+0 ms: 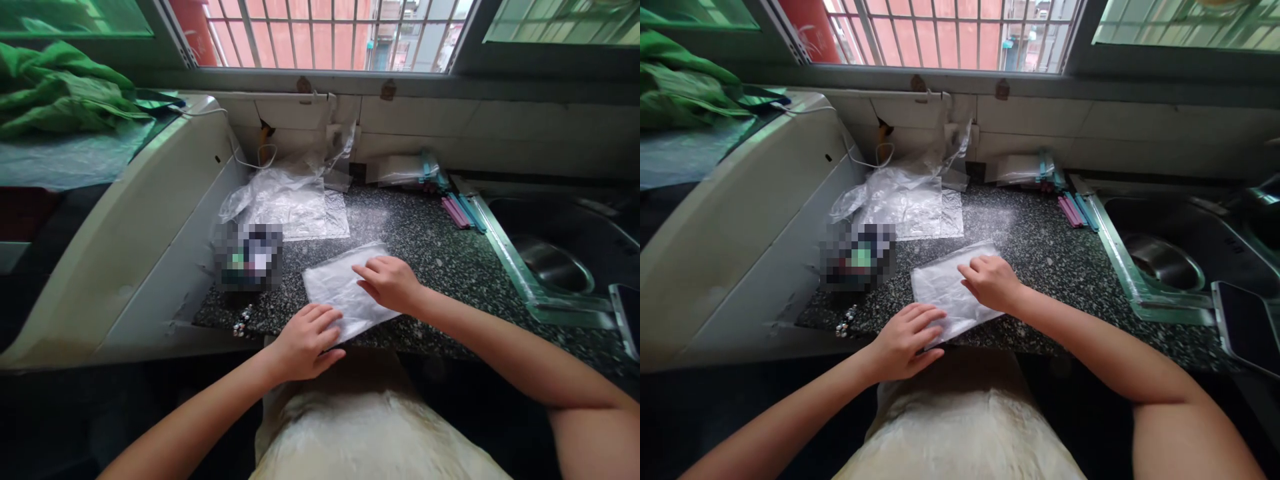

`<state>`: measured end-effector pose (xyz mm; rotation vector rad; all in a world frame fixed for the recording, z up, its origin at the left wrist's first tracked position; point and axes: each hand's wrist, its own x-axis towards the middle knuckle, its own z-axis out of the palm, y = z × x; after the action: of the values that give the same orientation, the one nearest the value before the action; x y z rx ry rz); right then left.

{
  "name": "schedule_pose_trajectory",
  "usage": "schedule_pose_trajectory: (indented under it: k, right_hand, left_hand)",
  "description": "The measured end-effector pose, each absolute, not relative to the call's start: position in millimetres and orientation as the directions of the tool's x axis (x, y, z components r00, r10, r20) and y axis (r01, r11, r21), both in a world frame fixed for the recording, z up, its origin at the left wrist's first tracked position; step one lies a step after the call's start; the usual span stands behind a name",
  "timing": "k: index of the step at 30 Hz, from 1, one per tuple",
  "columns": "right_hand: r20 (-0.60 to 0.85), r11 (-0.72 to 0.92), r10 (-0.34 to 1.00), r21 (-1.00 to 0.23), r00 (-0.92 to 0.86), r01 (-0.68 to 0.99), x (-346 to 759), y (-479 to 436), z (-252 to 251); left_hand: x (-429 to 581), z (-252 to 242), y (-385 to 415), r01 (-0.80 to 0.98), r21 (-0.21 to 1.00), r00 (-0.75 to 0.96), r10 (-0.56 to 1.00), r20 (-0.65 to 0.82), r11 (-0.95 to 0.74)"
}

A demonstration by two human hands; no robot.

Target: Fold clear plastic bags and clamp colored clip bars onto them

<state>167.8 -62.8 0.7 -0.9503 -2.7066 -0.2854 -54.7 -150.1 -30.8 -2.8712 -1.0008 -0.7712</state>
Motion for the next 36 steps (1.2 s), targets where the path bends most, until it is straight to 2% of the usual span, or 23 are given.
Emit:
schedule_pose_trajectory:
  k: [3, 5, 7, 12, 15, 18, 21, 23, 26, 32, 36]
  right_hand:
    - [0.145, 0.726, 0.658, 0.138, -0.739, 0.673, 146.8, -49.5, -3.8]
    - [0.074, 0.704, 0.692, 0.151, -0.718, 0.694, 145.0, -44.4, -7.2]
    - [0.048, 0.683, 0.717, 0.157, -0.696, 0.714, 152.0, -40.4, -10.2]
    - [0.068, 0.593, 0.788, 0.187, -0.612, 0.783, 187.8, -26.3, -10.5]
    - [0.175, 0.577, 0.775, 0.198, -0.608, 0.793, 205.3, -28.5, -2.9]
    - [0.346, 0.706, 0.606, 0.181, -0.716, 0.685, 209.0, -54.3, 4.4]
    - [0.391, 0.853, 0.405, 0.164, -0.826, 0.496, 201.6, -94.9, 2.6]
    - [0.378, 0.878, 0.368, 0.159, -0.849, 0.451, 196.4, -118.6, -3.8]
    - [0.370, 0.858, 0.408, 0.157, -0.835, 0.489, 194.4, -139.9, -16.4]
    - [0.419, 0.824, 0.454, 0.137, -0.786, 0.550, 199.8, -153.8, -34.6]
    - [0.468, 0.816, 0.443, 0.142, -0.765, 0.560, 202.4, -159.4, -38.3]
  left_hand:
    - [-51.1, -29.6, -138.5, 0.771, 0.237, 0.469, 0.779, 0.416, -0.591]
    - [-52.6, -33.3, -127.3, 0.868, 0.210, 0.351, 0.856, 0.380, -0.450]
    - [-56.3, -38.4, -119.0, 0.891, 0.174, 0.346, 0.875, 0.339, -0.420]
    - [-67.5, -44.9, -118.9, 0.878, 0.177, 0.376, 0.869, 0.322, -0.445]
    - [-73.6, -44.3, -123.7, 0.855, 0.234, 0.379, 0.865, 0.329, -0.464]
    - [-78.9, -43.5, -125.2, 0.828, 0.256, 0.410, 0.849, 0.332, -0.499]
    - [-83.2, -43.1, -127.8, 0.821, 0.250, 0.440, 0.849, 0.293, -0.512]
    - [-85.7, -43.4, -135.4, 0.820, 0.218, 0.464, 0.838, 0.288, -0.529]
    - [-89.3, -46.4, -158.0, 0.808, 0.119, 0.510, 0.785, 0.350, -0.578]
    - [-98.6, -53.0, -187.7, 0.678, -0.080, 0.636, 0.527, 0.564, -0.731]
    - [-106.5, -49.1, -172.1, 0.620, -0.115, 0.693, 0.474, 0.543, -0.776]
